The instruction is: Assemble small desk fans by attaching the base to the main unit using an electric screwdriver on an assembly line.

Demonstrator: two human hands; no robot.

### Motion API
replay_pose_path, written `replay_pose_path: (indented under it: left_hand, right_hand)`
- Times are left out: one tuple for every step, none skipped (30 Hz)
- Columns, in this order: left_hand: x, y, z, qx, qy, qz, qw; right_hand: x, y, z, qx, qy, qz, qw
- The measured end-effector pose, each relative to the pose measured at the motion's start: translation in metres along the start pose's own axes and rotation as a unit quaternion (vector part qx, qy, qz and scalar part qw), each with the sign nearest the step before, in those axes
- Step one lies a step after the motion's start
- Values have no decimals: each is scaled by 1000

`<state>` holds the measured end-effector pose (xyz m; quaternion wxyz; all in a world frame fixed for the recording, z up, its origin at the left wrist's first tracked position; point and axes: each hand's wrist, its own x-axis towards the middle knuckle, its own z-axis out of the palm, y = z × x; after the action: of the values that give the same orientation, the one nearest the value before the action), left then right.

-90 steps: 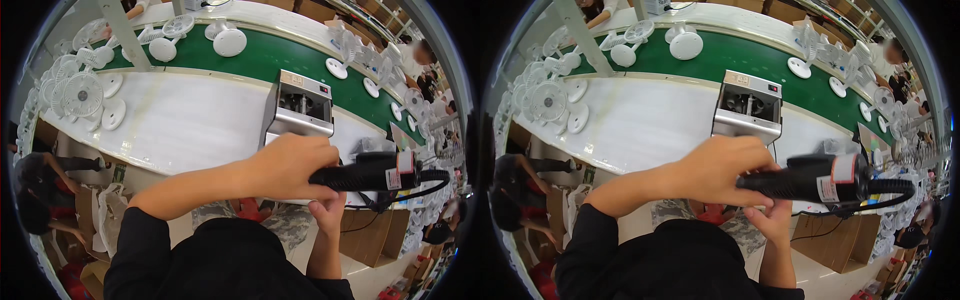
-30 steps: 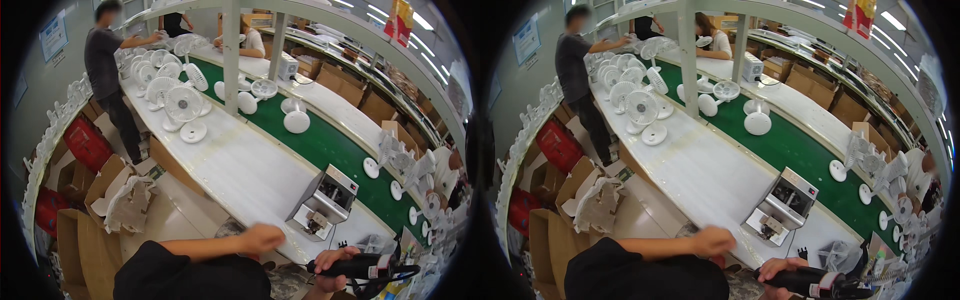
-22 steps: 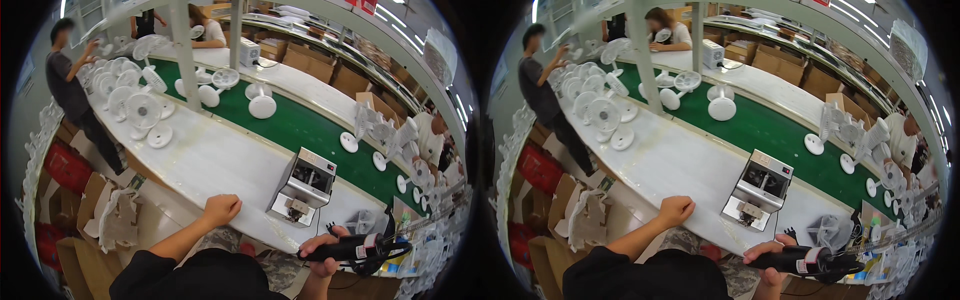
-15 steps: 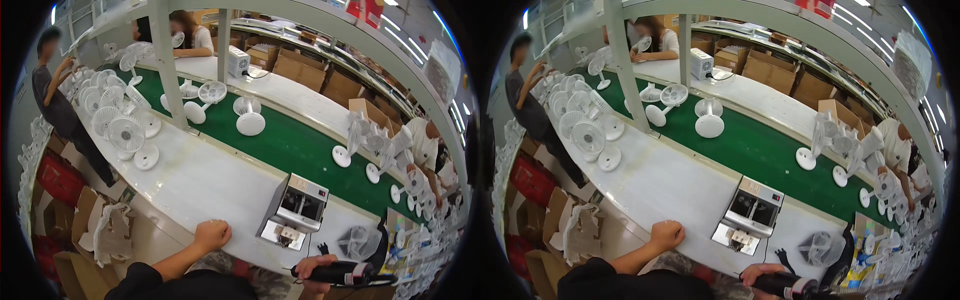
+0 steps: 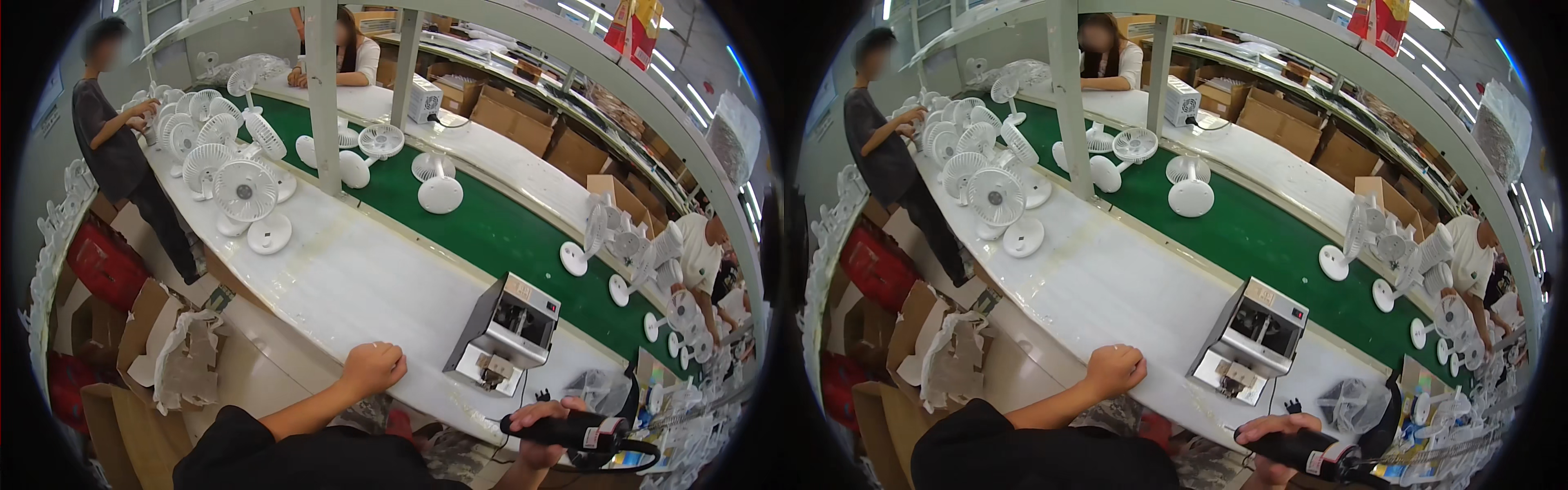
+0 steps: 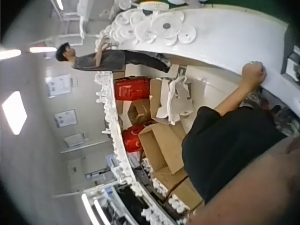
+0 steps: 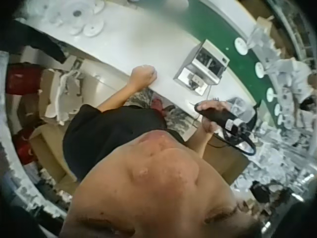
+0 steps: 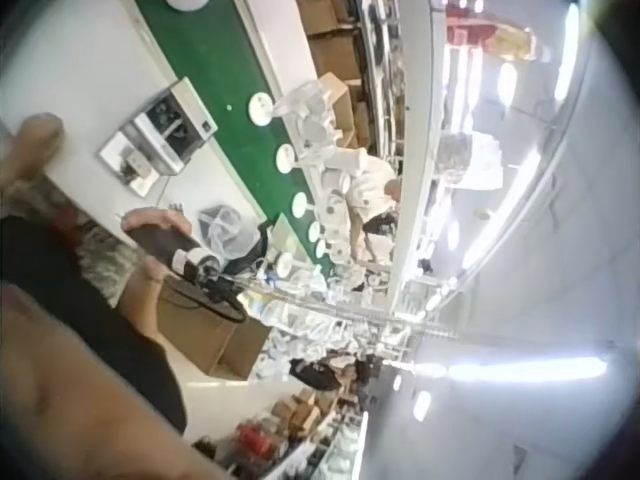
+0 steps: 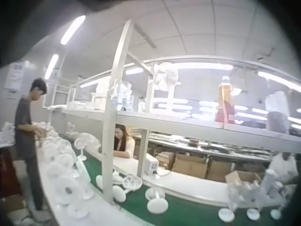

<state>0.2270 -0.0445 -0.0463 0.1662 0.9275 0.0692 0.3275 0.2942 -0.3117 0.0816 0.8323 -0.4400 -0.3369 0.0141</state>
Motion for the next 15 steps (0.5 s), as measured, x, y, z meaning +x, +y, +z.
replay_pose_path:
  left_hand:
    - [1,0,0,-1,-1,-2,1000]
    - [0,1,-1,-11,-7,6,1000]
    - [0,1,-2,-12,-4,5,1000]
    - [2,0,-1,-7,-5,3,1000]
    - [3,-1,0,-2,-5,2,1000]
    - [2,-2,-1,3,-3,1,1000]
    - [1,-2,-1,-2,-7,10,1000]
    - [-1,-3,-1,-1,-11,13,1000]
    - [-2,-4,-1,-1,-9,15,1000]
    - [-2,-4,-1,-1,-5,17,1000]
    - [-2,-5,-1,1,-1,18,1000]
    - [5,-5,3,-4,14,24,1000]
    - [9,-6,6,-1,13,26,1000]
    - [5,-5,5,4,7,25,1000]
    - [-2,-4,1,11,-1,21,1000]
  right_hand:
    - [0,-3,0,2,5,8,1000]
    - [-5,-9,1,-15,15,2,1000]
    - [-7,-14,4,-31,24,-4,999]
    - [-4,-15,9,-35,36,-4,999]
    - [1,-17,14,-37,57,-5,998]
    - [0,-19,18,-39,77,-8,996]
    - [-1,-19,19,-43,86,-12,995]
    - [-2,-18,19,-47,94,-5,994]
    - [-2,-17,19,-51,98,0,994]
    - [-4,-16,20,-55,100,5,993]
    - [-10,-15,21,-58,101,9,993]
    - [-14,-14,19,-62,94,8,994]
    - [-17,-11,18,-67,87,7,994]
    - [-21,-9,16,-69,81,12,994]
    - [-25,-8,17,-71,75,21,994]
